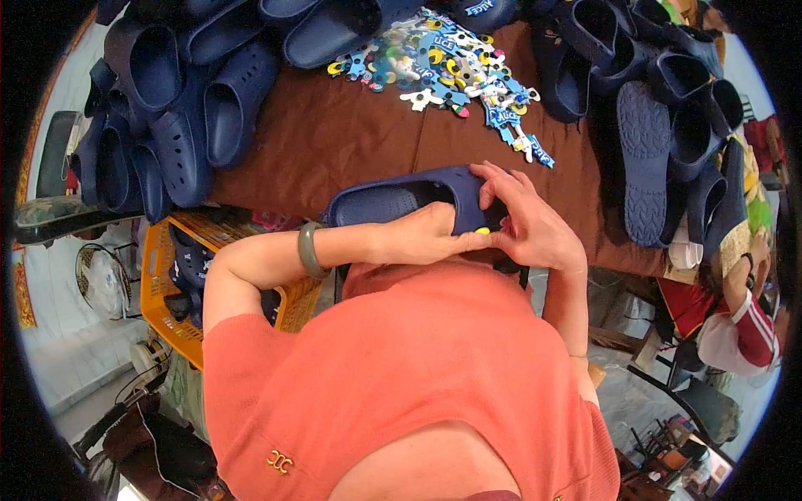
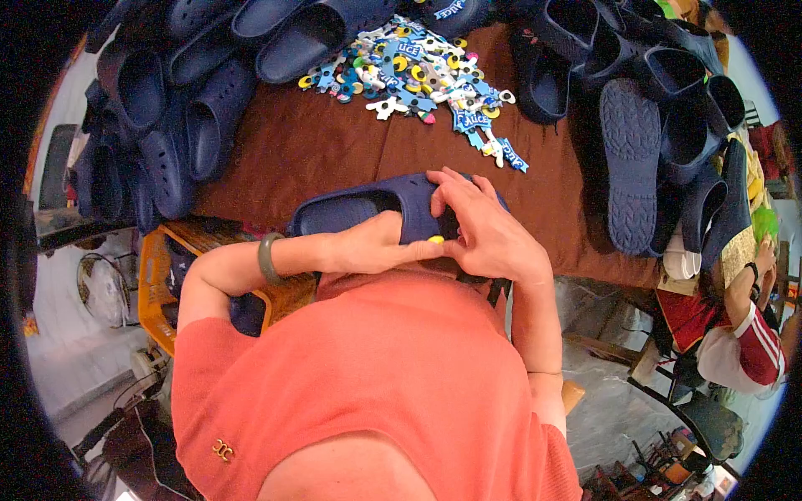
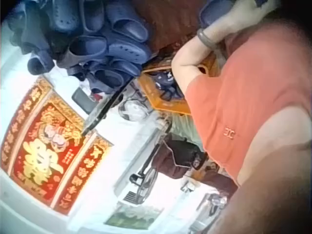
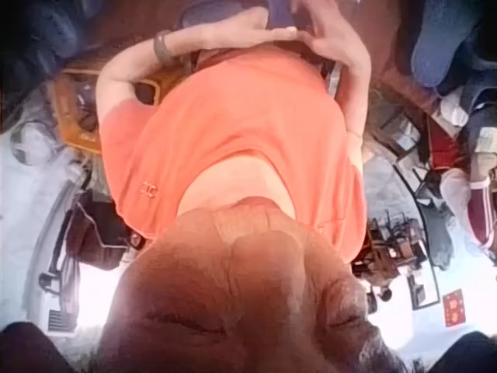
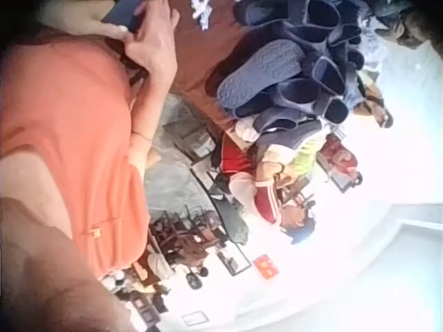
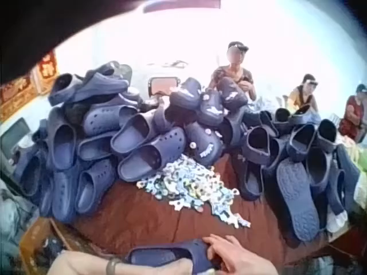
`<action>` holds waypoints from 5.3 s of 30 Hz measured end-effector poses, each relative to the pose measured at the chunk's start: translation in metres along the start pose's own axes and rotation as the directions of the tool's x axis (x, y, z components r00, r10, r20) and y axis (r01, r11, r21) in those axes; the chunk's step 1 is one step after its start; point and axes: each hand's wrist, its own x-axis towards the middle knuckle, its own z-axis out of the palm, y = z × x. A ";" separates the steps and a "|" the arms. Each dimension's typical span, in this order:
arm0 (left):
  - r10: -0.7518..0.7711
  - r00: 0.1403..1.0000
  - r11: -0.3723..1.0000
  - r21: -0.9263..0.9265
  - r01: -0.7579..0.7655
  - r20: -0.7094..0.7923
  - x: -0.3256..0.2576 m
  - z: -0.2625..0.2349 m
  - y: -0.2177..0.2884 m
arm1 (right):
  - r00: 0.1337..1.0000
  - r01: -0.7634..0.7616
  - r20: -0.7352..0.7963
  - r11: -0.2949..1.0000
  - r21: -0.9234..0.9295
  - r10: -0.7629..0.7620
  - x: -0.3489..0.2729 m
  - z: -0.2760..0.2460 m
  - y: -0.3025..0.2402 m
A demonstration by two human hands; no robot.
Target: Attaching decorative charms into the holes of rubber clogs.
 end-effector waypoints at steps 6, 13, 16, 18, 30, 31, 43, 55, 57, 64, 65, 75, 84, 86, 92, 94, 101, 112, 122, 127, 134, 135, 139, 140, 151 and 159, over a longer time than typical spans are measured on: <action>-0.135 0.988 0.987 0.074 0.140 -0.069 0.002 0.007 -0.004 | 0.999 -0.013 -0.054 0.996 -0.084 0.008 -0.002 0.007 -0.002; -0.012 0.980 0.999 0.050 0.022 -0.198 0.005 0.015 -0.016 | 0.996 -0.060 -0.078 0.990 -0.128 0.050 -0.001 0.011 -0.005; 0.098 0.967 0.995 0.047 -0.090 -0.234 0.005 0.015 -0.023 | 0.997 -0.047 -0.073 0.990 -0.134 0.037 -0.002 0.009 -0.008; 0.077 0.976 0.996 0.056 -0.067 -0.204 0.005 0.014 -0.026 | 0.997 -0.046 -0.074 0.990 -0.133 0.036 -0.003 0.008 -0.009; -0.102 0.970 0.988 0.091 0.124 -0.221 0.006 0.015 -0.013 | 0.995 -0.041 -0.096 0.985 -0.169 0.025 -0.001 0.012 -0.005; -0.095 0.969 0.989 0.086 0.117 -0.227 0.005 0.015 -0.008 | 0.995 -0.031 -0.099 0.990 -0.140 0.017 0.000 0.011 -0.003; -0.090 0.971 0.988 0.102 0.115 -0.222 0.013 -0.001 -0.023 | 0.988 0.033 -0.153 0.999 -0.026 -0.036 0.000 0.001 0.011; 0.227 0.958 0.907 0.396 -0.144 -0.172 0.007 0.000 -0.027 | 0.946 -0.184 -0.253 0.978 0.097 0.203 0.015 0.004 0.009; 0.222 0.971 0.843 0.518 -0.146 -0.088 0.006 0.000 -0.029 | 0.960 -0.189 -0.200 0.981 0.044 0.194 0.021 0.001 0.001; 0.612 0.790 0.557 0.724 -0.407 -0.027 0.010 0.006 -0.050 | 0.988 -0.121 -0.110 0.983 -0.139 0.106 0.032 -0.004 -0.001; 0.605 0.795 0.549 0.737 -0.393 -0.027 0.010 0.006 -0.051 | 0.988 -0.122 -0.108 0.983 -0.137 0.107 0.033 -0.003 0.005; 0.072 0.968 0.997 0.001 -0.074 -0.242 0.014 0.001 -0.029 | 0.975 0.000 -0.221 0.987 -0.158 -0.036 0.008 0.007 0.016; 0.075 0.971 0.972 -0.201 -0.122 -0.226 0.011 -0.001 -0.026 | 0.829 0.254 -0.173 0.635 -0.730 -0.532 -0.008 0.019 0.005; 0.128 0.960 0.975 -0.144 -0.167 -0.251 0.011 0.000 -0.028 | 0.845 0.248 -0.108 0.563 -0.789 -0.524 -0.010 0.018 0.001; 0.178 0.927 0.962 -0.141 -0.235 -0.331 0.014 0.004 -0.033 | 0.860 0.269 -0.086 0.590 -0.761 -0.502 -0.013 0.017 0.002; 0.184 0.924 0.958 -0.147 -0.244 -0.336 0.015 0.005 -0.035 | 0.860 0.267 -0.083 0.581 -0.769 -0.504 -0.014 0.018 0.000; 0.180 0.923 0.954 -0.168 -0.247 -0.339 0.014 0.006 -0.032 | 0.840 0.335 -0.024 0.552 -0.763 -0.543 -0.017 0.014 0.006; 0.207 0.889 0.976 0.021 -0.217 -0.408 0.014 0.003 -0.033 | 0.814 0.170 -0.266 0.649 -0.741 -0.517 0.001 0.035 0.019; 0.183 0.893 0.982 0.112 -0.150 -0.410 0.014 0.002 -0.029 | 0.810 0.189 -0.280 0.682 -0.707 -0.515 0.007 0.031 0.017; 0.196 0.884 0.980 0.121 -0.159 -0.423 0.015 0.003 -0.026 | 0.805 0.110 -0.397 0.767 -0.632 -0.442 0.009 0.037 0.017; 0.199 0.912 0.980 0.096 -0.176 -0.360 0.013 0.001 -0.027 | 0.819 0.167 -0.373 0.804 -0.571 -0.435 0.001 0.031 0.019; 0.199 0.912 0.980 0.096 -0.176 -0.360 0.012 0.001 -0.025 | 0.827 0.203 -0.347 0.811 -0.548 -0.441 -0.001 0.030 0.020; 0.176 0.922 0.984 0.065 -0.164 -0.345 0.010 0.002 -0.022 | 0.850 0.255 -0.177 0.682 -0.685 -0.496 -0.003 0.019 0.012; 0.196 0.904 0.980 0.047 -0.193 -0.380 0.010 0.003 -0.022 | 0.884 0.226 -0.083 0.577 -0.785 -0.459 -0.003 0.019 0.006; 0.580 0.754 0.761 0.535 -0.366 -0.309 0.020 0.002 -0.062 | 0.962 0.114 -0.083 0.658 -0.745 -0.261 0.007 0.035 0.007; 0.355 0.841 0.933 0.208 -0.293 -0.408 0.017 0.003 -0.040 | 0.917 0.126 -0.214 0.753 -0.646 -0.338 0.006 0.031 0.012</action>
